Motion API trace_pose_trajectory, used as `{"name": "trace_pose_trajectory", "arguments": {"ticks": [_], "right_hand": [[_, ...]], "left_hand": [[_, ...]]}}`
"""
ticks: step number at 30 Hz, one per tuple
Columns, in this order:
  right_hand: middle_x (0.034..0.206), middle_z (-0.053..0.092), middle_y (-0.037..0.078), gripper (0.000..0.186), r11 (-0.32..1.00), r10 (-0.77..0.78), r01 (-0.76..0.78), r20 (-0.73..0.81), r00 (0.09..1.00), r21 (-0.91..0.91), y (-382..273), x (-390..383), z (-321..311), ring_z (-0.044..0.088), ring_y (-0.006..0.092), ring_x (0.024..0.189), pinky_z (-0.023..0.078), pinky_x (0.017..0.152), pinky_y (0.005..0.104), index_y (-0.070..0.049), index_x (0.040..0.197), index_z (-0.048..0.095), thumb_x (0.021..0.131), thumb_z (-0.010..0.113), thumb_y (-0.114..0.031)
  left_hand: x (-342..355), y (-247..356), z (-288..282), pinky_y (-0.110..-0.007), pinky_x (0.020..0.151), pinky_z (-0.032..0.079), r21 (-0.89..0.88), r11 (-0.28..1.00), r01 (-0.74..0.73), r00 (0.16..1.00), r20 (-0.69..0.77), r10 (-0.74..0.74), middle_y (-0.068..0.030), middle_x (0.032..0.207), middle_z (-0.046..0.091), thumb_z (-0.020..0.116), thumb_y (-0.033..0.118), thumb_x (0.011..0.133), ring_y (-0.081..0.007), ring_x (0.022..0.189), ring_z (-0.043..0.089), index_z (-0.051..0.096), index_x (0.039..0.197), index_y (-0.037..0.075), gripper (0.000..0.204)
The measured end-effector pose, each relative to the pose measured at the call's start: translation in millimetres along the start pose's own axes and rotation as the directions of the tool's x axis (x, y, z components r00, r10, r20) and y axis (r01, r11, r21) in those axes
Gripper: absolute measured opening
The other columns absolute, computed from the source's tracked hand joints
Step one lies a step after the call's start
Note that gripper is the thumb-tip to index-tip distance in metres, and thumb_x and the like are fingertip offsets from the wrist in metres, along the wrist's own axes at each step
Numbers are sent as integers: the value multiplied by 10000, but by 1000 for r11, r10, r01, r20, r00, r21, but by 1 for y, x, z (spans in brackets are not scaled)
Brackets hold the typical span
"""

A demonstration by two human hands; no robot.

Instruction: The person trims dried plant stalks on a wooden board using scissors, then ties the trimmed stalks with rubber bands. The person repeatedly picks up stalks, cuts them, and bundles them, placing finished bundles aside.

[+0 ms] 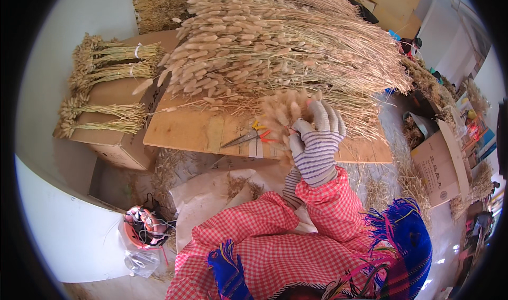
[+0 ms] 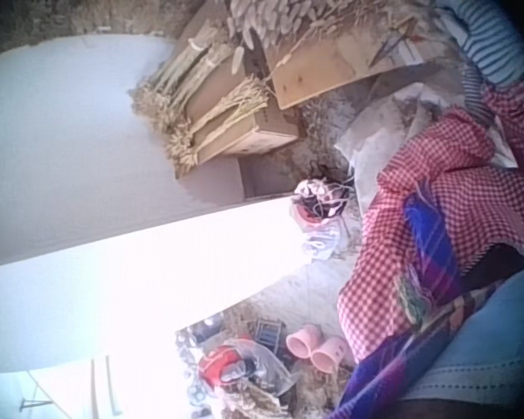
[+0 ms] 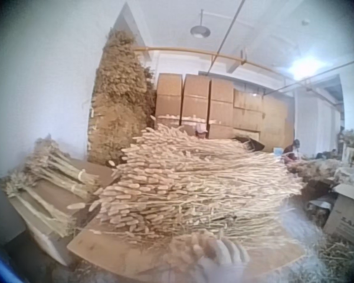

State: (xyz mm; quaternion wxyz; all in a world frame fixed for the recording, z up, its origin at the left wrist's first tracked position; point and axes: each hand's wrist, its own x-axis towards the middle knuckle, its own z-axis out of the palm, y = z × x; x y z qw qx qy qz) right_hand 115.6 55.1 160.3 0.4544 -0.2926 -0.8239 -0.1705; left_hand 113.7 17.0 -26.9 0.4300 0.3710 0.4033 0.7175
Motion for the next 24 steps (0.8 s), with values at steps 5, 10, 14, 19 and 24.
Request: {"name": "trace_pose_trajectory", "arguments": {"ticks": [5, 10, 14, 19, 24], "right_hand": [[1273, 518, 119, 190, 999, -24, 23, 17, 1000, 33, -2, 1, -8, 452, 351, 1187, 296, 1014, 511, -131, 840, 665, 658, 677, -184], [1251, 545, 130, 174, 975, -156, 153, 9, 988, 162, 6, 29, -42, 494, 354, 1140, 354, 982, 493, -106, 837, 658, 664, 675, -115], [1217, 555, 84, 146, 936, -234, 212, 49, 971, 281, 19, 72, -69, 488, 334, 1160, 348, 976, 493, -134, 826, 634, 690, 678, -161], [1249, 552, 71, 241, 840, -543, 526, 251, 802, 137, 28, 107, -81, 477, 318, 1198, 342, 995, 507, -129, 841, 624, 631, 693, -224], [1228, 556, 62, 331, 782, -599, 613, 403, 692, 112, 30, 104, -68, 479, 310, 1194, 344, 1000, 519, -133, 800, 579, 552, 689, -321]], "left_hand": [[0, 2, -1, -303, 535, 454, 35, 999, -12, 999, 33, 11, -70, 825, 555, 514, 142, 960, -148, 640, 528, 542, 1012, 9, 146], [5, 0, -1, -305, 535, 455, 44, 999, -20, 998, 58, 18, -72, 821, 556, 512, 143, 960, -151, 639, 529, 542, 1011, 7, 148], [5, -1, -2, -306, 535, 455, 114, 991, -68, 996, 68, 61, -74, 818, 556, 510, 143, 960, -153, 638, 530, 542, 1010, 5, 150], [6, -2, 1, -308, 535, 456, 128, 987, -100, 992, 85, 90, -76, 814, 556, 509, 143, 960, -156, 637, 531, 541, 1009, 3, 152], [3, -2, 0, -309, 534, 457, 163, 979, -124, 989, 99, 108, -79, 810, 557, 507, 144, 960, -159, 636, 533, 541, 1009, 1, 155]]}}
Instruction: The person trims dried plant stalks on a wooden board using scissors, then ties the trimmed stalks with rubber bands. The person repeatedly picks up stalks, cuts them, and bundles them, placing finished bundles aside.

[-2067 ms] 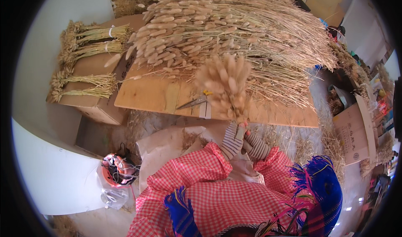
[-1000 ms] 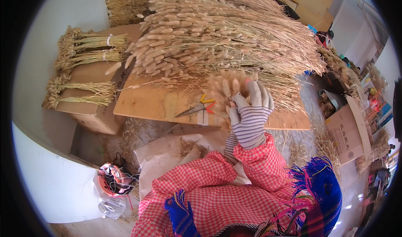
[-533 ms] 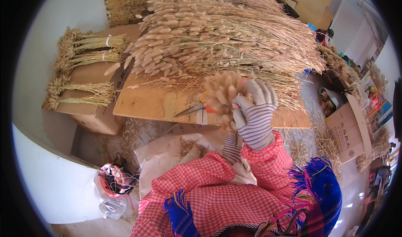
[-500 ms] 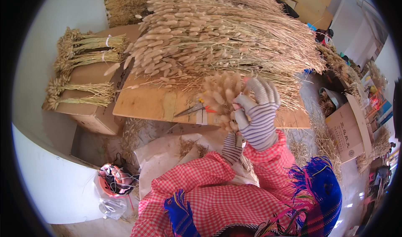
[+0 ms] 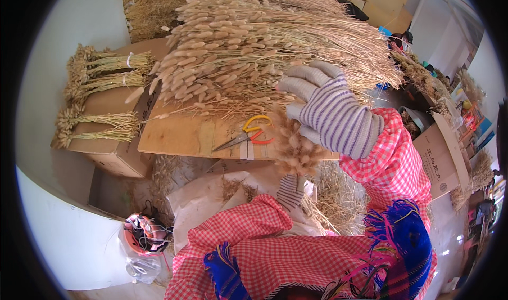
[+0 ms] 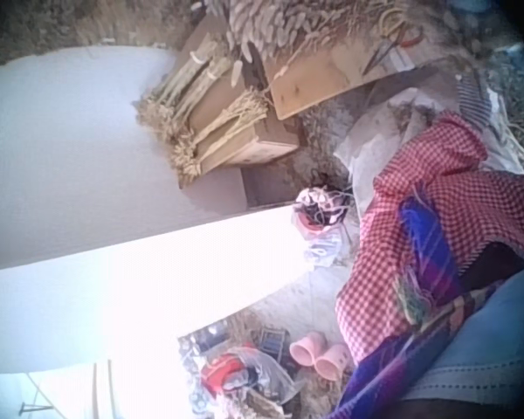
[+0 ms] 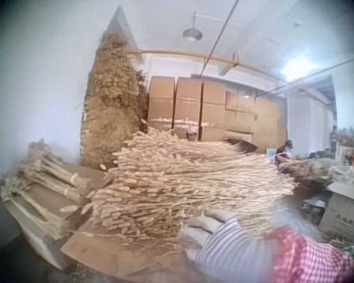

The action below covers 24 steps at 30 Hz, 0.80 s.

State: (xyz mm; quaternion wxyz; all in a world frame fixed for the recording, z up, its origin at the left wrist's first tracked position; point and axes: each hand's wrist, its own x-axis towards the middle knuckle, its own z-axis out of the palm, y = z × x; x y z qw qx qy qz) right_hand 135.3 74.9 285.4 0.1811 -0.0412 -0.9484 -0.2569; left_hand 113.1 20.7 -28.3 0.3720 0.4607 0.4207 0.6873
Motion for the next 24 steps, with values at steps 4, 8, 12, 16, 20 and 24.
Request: {"name": "trace_pose_trajectory", "arguments": {"ticks": [4, 8, 12, 16, 20, 24], "right_hand": [[1189, 582, 51, 263, 990, -89, 95, -60, 994, 108, 4, -4, 11, 504, 287, 1167, 341, 1005, 518, -124, 754, 552, 599, 669, -301], [1148, 609, 33, 177, 965, -63, 93, -130, 989, 243, 7, -7, 11, 538, 275, 1104, 344, 1005, 479, -111, 806, 628, 675, 653, -228], [1185, 595, 45, 166, 952, -106, 147, -162, 981, 270, 10, -8, 8, 549, 287, 1100, 336, 1008, 507, -110, 787, 577, 685, 633, -228], [1195, 588, 60, 166, 947, -104, 145, -153, 983, 287, 14, -11, 7, 556, 287, 1095, 339, 1013, 508, -104, 800, 557, 689, 628, -205], [1186, 588, 66, 149, 928, -97, 147, -162, 982, 341, 17, -13, 5, 560, 287, 1085, 338, 1017, 505, -107, 804, 550, 693, 626, -169], [1182, 587, 69, 109, 912, -80, 119, -114, 990, 392, 17, -13, -4, 559, 288, 1084, 338, 1018, 501, -111, 801, 555, 719, 621, -143]], "left_hand": [[-1, 0, 0, -311, 534, 457, 17, 1000, -13, 1000, 5, 13, -80, 807, 557, 505, 144, 959, -162, 635, 534, 541, 1008, 0, 156], [1, 0, 0, -312, 534, 457, 33, 999, -25, 1000, 6, 25, -82, 804, 557, 504, 144, 959, -164, 634, 535, 541, 1007, -2, 158], [3, 0, -1, -313, 534, 458, 43, 998, -34, 999, 8, 34, -84, 801, 557, 503, 145, 959, -167, 633, 536, 541, 1006, -3, 160], [3, 1, 0, -315, 534, 458, 51, 998, -39, 999, 9, 39, -86, 798, 558, 501, 145, 959, -169, 633, 537, 541, 1006, -5, 162], [2, 0, 2, -316, 534, 459, 77, 996, -52, 999, 17, 51, -88, 795, 558, 500, 145, 959, -172, 632, 538, 540, 1005, -7, 164], [1, 0, 4, -318, 533, 459, 98, 993, -68, 998, 19, 66, -89, 792, 558, 498, 146, 959, -174, 631, 539, 540, 1004, -8, 166]]}}
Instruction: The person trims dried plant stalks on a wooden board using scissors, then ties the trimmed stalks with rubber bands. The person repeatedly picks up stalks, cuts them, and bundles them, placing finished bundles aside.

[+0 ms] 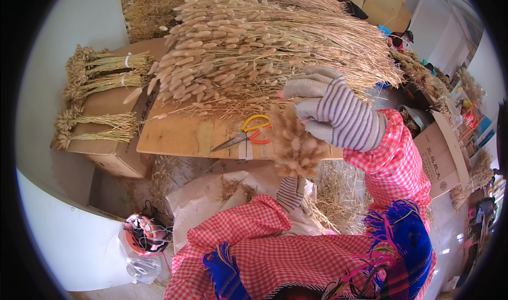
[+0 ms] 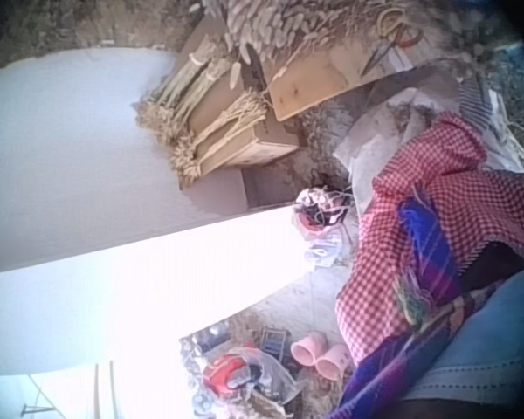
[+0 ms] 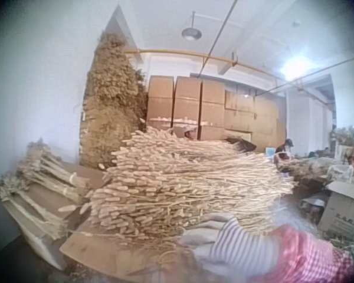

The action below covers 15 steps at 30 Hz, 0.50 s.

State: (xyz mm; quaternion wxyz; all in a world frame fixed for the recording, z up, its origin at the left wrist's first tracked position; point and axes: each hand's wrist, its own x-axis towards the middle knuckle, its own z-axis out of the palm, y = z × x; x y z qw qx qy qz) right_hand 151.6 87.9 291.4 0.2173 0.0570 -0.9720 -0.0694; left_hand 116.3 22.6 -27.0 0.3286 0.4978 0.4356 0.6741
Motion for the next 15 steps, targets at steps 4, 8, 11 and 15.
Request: {"name": "trace_pose_trajectory", "arguments": {"ticks": [4, 8, 11, 15], "right_hand": [[1162, 604, 51, 128, 999, -1, -2, 69, 998, 42, 3, 5, -12, 570, 279, 1044, 333, 1012, 497, -108, 775, 632, 743, 650, -230], [1156, 610, 52, 143, 996, 10, 1, 128, 992, -87, 14, 13, -12, 560, 270, 1073, 346, 989, 489, -115, 783, 651, 733, 661, -249], [1129, 615, 49, 232, 985, -12, 51, 233, 972, -163, 17, 15, -6, 550, 279, 1096, 344, 985, 485, -128, 780, 634, 718, 658, -350], [1110, 618, 18, 199, 996, 77, -85, 349, 934, 5, 15, 13, 0, 562, 248, 1070, 322, 986, 468, -166, 756, 628, 723, 648, -362]], "left_hand": [[-1, 0, 1, -319, 533, 460, 22, 1000, -14, 1000, 3, 14, -91, 789, 559, 497, 146, 959, -177, 630, 540, 540, 1003, -10, 167], [-1, -1, 2, -320, 533, 460, 49, 998, -26, 1000, 12, 25, -93, 786, 559, 495, 146, 959, -179, 629, 540, 540, 1003, -11, 169], [-2, -1, 3, -321, 533, 460, 68, 997, -37, 999, 18, 36, -94, 784, 559, 494, 146, 959, -181, 629, 541, 540, 1002, -12, 171], [-3, -1, 4, -323, 533, 461, 94, 994, -57, 998, 24, 55, -96, 781, 559, 493, 147, 959, -184, 628, 542, 540, 1001, -14, 173]]}}
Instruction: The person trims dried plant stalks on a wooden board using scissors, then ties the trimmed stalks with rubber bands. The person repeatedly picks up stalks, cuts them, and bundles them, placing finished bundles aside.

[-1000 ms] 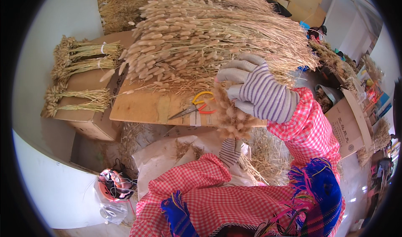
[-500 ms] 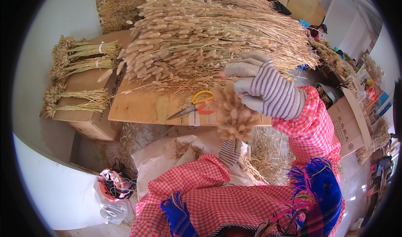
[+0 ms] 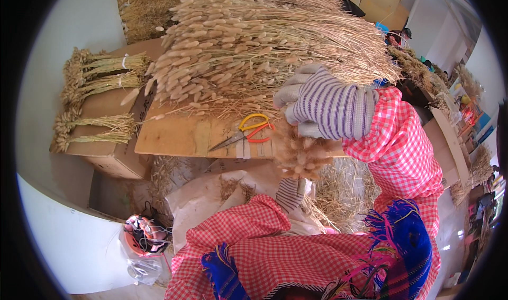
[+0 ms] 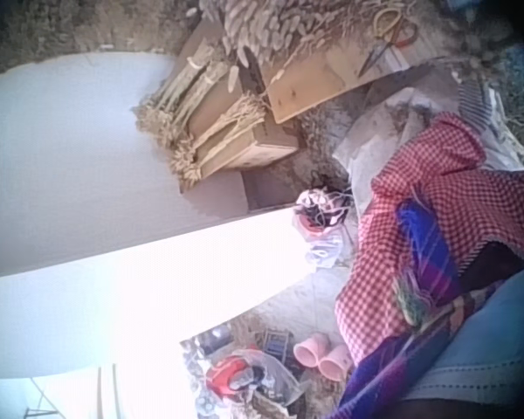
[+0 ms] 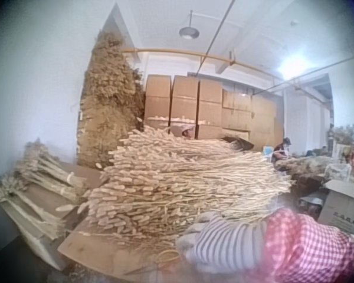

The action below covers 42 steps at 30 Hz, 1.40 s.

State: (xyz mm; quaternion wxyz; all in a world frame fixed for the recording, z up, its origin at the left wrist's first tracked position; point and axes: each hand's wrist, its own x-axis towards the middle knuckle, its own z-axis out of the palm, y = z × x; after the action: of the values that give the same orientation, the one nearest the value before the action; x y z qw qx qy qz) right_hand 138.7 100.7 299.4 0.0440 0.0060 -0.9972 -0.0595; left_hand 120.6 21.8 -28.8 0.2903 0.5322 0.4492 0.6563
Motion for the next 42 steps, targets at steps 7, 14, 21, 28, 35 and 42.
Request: {"name": "trace_pose_trajectory", "arguments": {"ticks": [7, 14, 21, 28, 35, 42], "right_hand": [[1023, 638, 13, 147, 979, -196, 190, -97, 976, -68, 2, 0, 7, 585, 248, 972, 367, 911, 439, -150, 754, 687, 677, 654, -271], [1078, 625, 34, 168, 991, -131, 127, -171, 977, -36, 3, -3, 10, 564, 277, 1042, 372, 929, 444, -140, 804, 677, 683, 660, -255], [1154, 607, 48, 160, 986, -165, 165, -129, 978, -12, 3, -9, 6, 553, 274, 1084, 355, 947, 467, -142, 799, 673, 676, 679, -243], [1248, 572, 86, 196, 958, -203, 231, -166, 965, 168, 8, -11, 16, 514, 322, 1147, 295, 1008, 505, -94, 799, 600, 720, 658, -264], [1211, 610, 89, 180, 972, -63, 109, -218, 974, 206, 0, -18, 6, 548, 328, 1119, 333, 1008, 473, -59, 773, 653, 714, 680, -228], [1212, 597, 166, 107, 920, 7, 87, -238, 971, 383, 5, -30, 9, 608, 317, 1040, 498, 866, 394, -13, 805, 635, 735, 674, -84]], "left_hand": [[0, 1, 2, -325, 533, 462, 53, 997, -49, 999, 0, 49, -99, 775, 560, 490, 147, 959, -188, 627, 544, 539, 1000, -17, 176], [1, 2, -1, -327, 532, 462, 149, 983, -106, 994, -1, 107, -102, 770, 560, 488, 148, 958, -192, 625, 546, 539, 999, -19, 179], [-1, 2, 0, -330, 532, 463, 268, 947, -178, 984, 18, 179, -105, 765, 561, 485, 148, 958, -197, 624, 547, 539, 997, -22, 183], [-5, 2, -1, -332, 532, 464, 389, 887, -249, 966, 35, 256, -109, 759, 561, 483, 149, 958, -201, 623, 549, 539, 996, -25, 186], [-4, 3, -4, -334, 531, 465, 500, 812, -300, 947, 58, 315, -112, 754, 562, 480, 149, 958, -205, 621, 551, 538, 995, -28, 190], [-5, 3, -5, -337, 531, 466, 570, 750, -336, 931, 81, 356, -115, 748, 562, 478, 150, 958, -210, 620, 552, 538, 993, -30, 193]]}}
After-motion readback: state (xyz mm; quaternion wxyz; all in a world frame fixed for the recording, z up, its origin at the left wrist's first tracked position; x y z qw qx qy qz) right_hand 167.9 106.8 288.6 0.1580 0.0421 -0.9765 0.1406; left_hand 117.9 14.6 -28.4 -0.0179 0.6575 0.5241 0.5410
